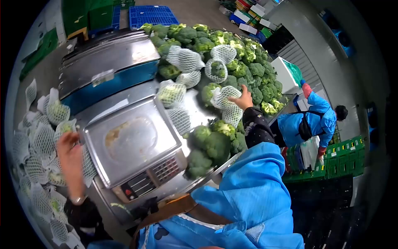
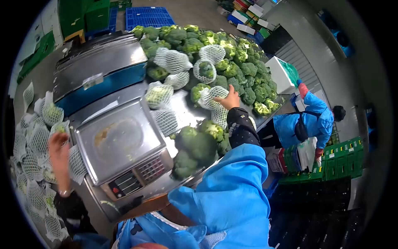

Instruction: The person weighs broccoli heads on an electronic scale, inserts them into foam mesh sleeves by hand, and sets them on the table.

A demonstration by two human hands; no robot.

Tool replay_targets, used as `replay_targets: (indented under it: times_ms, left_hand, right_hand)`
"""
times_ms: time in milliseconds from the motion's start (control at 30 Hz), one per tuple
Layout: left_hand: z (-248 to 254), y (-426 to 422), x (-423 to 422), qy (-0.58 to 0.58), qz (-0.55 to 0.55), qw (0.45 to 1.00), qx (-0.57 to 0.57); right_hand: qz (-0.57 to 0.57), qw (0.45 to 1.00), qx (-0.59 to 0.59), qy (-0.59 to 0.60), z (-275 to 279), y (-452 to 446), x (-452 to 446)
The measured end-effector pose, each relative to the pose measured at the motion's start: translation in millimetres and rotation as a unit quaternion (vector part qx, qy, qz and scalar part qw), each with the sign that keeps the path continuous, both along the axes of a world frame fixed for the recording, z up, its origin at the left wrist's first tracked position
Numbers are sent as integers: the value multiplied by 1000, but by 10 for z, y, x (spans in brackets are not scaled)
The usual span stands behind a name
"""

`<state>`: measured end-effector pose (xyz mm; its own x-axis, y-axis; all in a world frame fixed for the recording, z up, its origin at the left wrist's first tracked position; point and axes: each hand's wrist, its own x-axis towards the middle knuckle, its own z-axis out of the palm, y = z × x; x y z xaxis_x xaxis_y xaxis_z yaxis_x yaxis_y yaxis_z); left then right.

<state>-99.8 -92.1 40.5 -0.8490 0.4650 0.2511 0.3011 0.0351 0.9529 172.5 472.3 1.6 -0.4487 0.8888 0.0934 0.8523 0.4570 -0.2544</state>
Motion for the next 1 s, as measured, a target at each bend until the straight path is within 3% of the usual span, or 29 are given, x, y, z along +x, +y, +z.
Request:
replay_targets:
  times_ms: [33, 100, 167, 233, 300, 367, 433, 500, 567, 700, 800, 833, 900, 967, 1000]
  left_hand:
    - [60, 507, 98, 6, -48, 997, -58]
    - [57, 1512, 271, 76, -124, 976, -163]
    - [-234, 2438, 318, 98, -202, 963, -148]
    - [-612, 3194, 269, 195, -185, 936, -225]
    - [-851, 3782, 254, 152, -151, 879, -425]
    - [-1126, 4169, 194, 67, -85, 848, -518]
    - [-1255, 4365, 87, -71, -79, 829, -550]
    - [-1676, 4477, -267, -25, -127, 814, -567]
    - [-1361, 4435, -246, 1, -181, 801, -571]
    - [-1110, 4288, -142, 91, -255, 797, -539]
    - [-1172, 4257, -289, 48, -282, 859, -425]
    - [-1273, 4252, -395, 62, -300, 888, -341]
    - [-1099, 4180, -459, 34, -342, 906, -248]
    - [-905, 3913, -421, -59, -391, 914, -85]
    - [-502, 3579, -265, -225, -381, 896, -50]
  right_hand:
    - [-25, 999, -24, -25, -76, 172, 30]
    - [54, 998, 17, -37, -264, 375, 34]
    - [119, 986, 58, -104, -434, 507, -12]
    - [201, 976, 33, -77, -605, 834, 75]
    - [214, 972, 12, -95, -366, 973, 107]
    - [273, 956, 77, -82, -348, 973, 174]
    - [379, 918, 104, 42, -562, 1058, 203]
    - [416, 904, 53, 78, -728, 1027, 176]
    - [364, 927, 73, 52, -683, 898, 181]
    - [310, 939, -70, 134, -453, 1011, 237]
    - [248, 890, -237, 302, -472, 1255, 242]
    - [205, 858, -306, 359, -463, 1281, 282]
    - [136, 722, -466, 493, -316, 1124, 324]
    - [111, 606, -611, 496, -165, 788, 189]
    - [119, 566, -654, 488, 26, 412, 7]
